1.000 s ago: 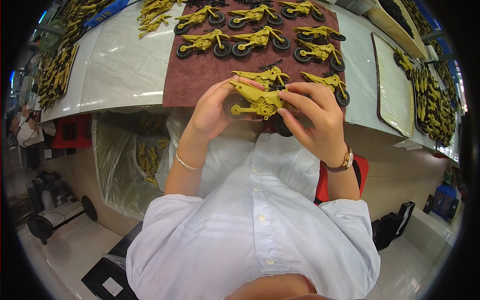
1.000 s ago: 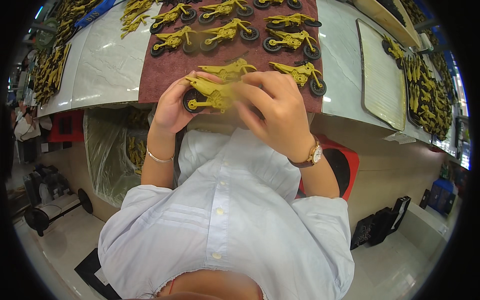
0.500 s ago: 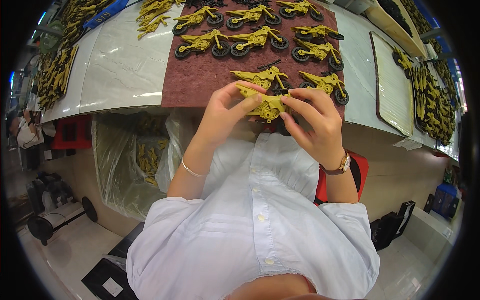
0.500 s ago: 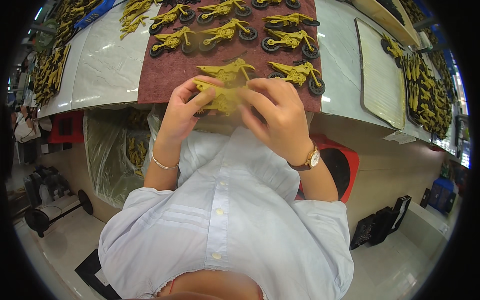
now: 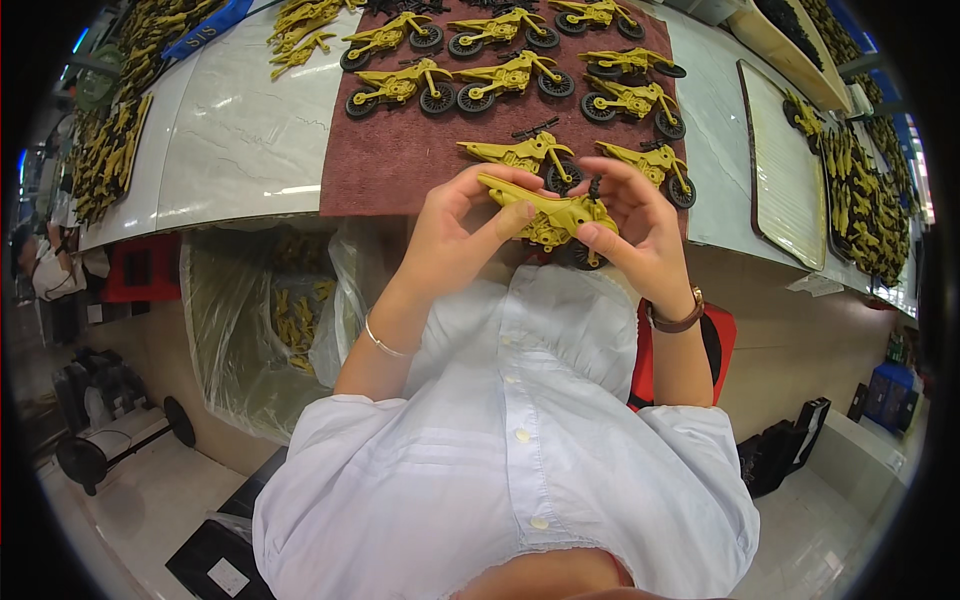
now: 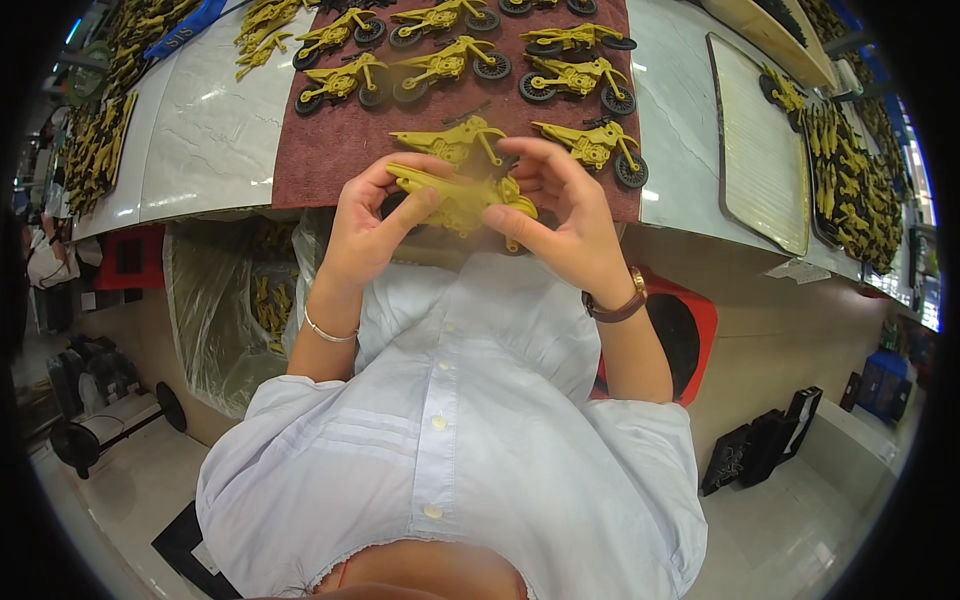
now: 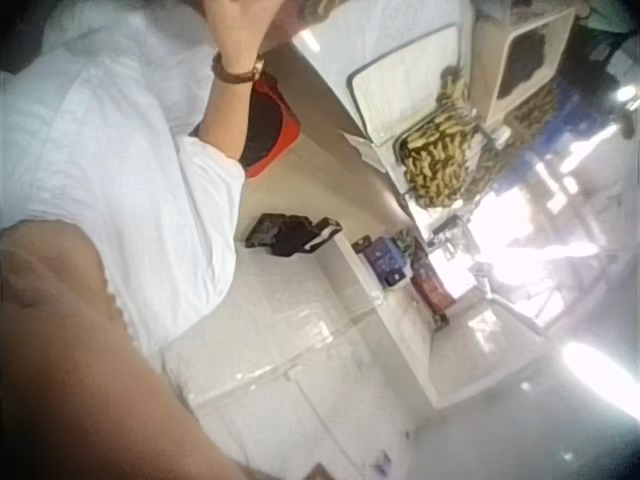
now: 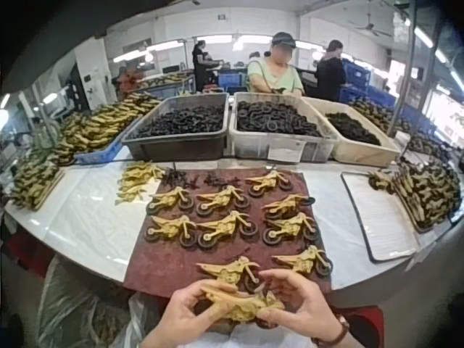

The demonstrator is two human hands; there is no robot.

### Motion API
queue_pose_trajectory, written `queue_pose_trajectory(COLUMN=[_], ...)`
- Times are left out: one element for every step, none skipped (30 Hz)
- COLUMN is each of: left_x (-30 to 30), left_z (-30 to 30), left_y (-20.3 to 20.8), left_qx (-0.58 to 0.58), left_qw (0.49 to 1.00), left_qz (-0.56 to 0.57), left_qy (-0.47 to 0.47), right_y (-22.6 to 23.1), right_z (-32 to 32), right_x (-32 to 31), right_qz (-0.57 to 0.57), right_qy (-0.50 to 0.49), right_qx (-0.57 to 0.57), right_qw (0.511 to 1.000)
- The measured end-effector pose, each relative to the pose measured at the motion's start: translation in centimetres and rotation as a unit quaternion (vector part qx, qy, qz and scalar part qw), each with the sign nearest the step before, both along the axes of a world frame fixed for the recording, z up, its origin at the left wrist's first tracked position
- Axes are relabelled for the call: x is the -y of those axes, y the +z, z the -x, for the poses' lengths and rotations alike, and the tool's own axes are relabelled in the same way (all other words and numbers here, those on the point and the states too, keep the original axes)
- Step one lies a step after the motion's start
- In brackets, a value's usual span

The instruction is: The person assembles toy motorcycles by hand, attaching plastic wheels and toy parts to the toy motorcycle bodies at a workbench.

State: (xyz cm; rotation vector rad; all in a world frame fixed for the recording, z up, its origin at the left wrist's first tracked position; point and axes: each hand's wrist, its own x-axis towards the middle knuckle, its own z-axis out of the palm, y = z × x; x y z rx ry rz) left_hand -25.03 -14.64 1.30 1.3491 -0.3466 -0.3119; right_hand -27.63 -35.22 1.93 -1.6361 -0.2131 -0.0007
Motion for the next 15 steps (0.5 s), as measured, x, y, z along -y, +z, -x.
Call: queue_pose_trajectory(left_x=[0.03, 0.05, 0.06, 0.11, 0.17, 0.23, 0.25, 0.28, 0.32, 0.31, 0.27, 0.21, 0.19, 0.17, 0.13], left_z=[-0.02, -0.05, -0.08, -0.09, -0.10, -0.18, -0.28, -0.40, -0.46, -0.48, -0.49, -0.48, -0.44, -0.38, -0.30], left_y=[0.06, 0.12, 0.13, 0.04, -0.12, -0.25, -0.33, -0.39, -0.43, -0.38, -0.29, -0.25, -0.27, -0.30, -0.38], left_qx=[0.000, 0.010, 0.020, 0.020, 0.019, 0.018, 0.018, 0.032, 0.045, 0.045, 0.049, 0.054, 0.054, 0.060, 0.066], left_qw=[1.000, 1.000, 1.000, 1.000, 1.000, 1.000, 1.000, 0.999, 0.999, 0.999, 0.999, 0.998, 0.998, 0.998, 0.998], left_qz=[0.000, -0.008, -0.016, -0.016, -0.011, -0.005, -0.005, -0.009, -0.013, -0.012, -0.015, -0.018, -0.018, -0.019, -0.020], left_qy=[0.000, 0.000, 0.001, 0.001, 0.005, 0.009, 0.009, 0.010, 0.011, 0.010, 0.005, 0.001, 0.000, -0.001, -0.001], right_y=[-0.02, 0.26, 0.22, 0.15, 0.07, -0.07, -0.27, -0.43, -0.52, -0.58, -0.60, -0.59, -0.55, -0.49, -0.47], right_z=[-0.04, 0.00, -0.07, -0.17, -0.22, -0.22, -0.19, -0.15, -0.13, -0.10, -0.05, 0.02, 0.13, 0.23, 0.35], right_x=[-0.04, -0.22, -0.15, -0.02, 0.07, 0.11, 0.13, 0.13, 0.07, -0.06, -0.11, -0.09, -0.05, -0.03, -0.06], right_qz=[-0.086, -0.089, -0.089, -0.095, -0.102, -0.102, -0.107, -0.113, -0.112, -0.122, -0.132, -0.132, -0.116, -0.101, -0.102], right_qy=[0.046, 0.047, 0.048, 0.048, 0.048, 0.048, 0.032, 0.016, 0.016, 0.013, 0.010, 0.009, 0.010, 0.011, 0.011], right_qx=[-0.085, -0.086, -0.086, -0.089, -0.093, -0.093, -0.093, -0.093, -0.093, -0.084, -0.076, -0.076, -0.067, -0.058, -0.058], right_qw=[0.992, 0.991, 0.991, 0.990, 0.989, 0.989, 0.989, 0.989, 0.989, 0.989, 0.988, 0.988, 0.991, 0.993, 0.993])
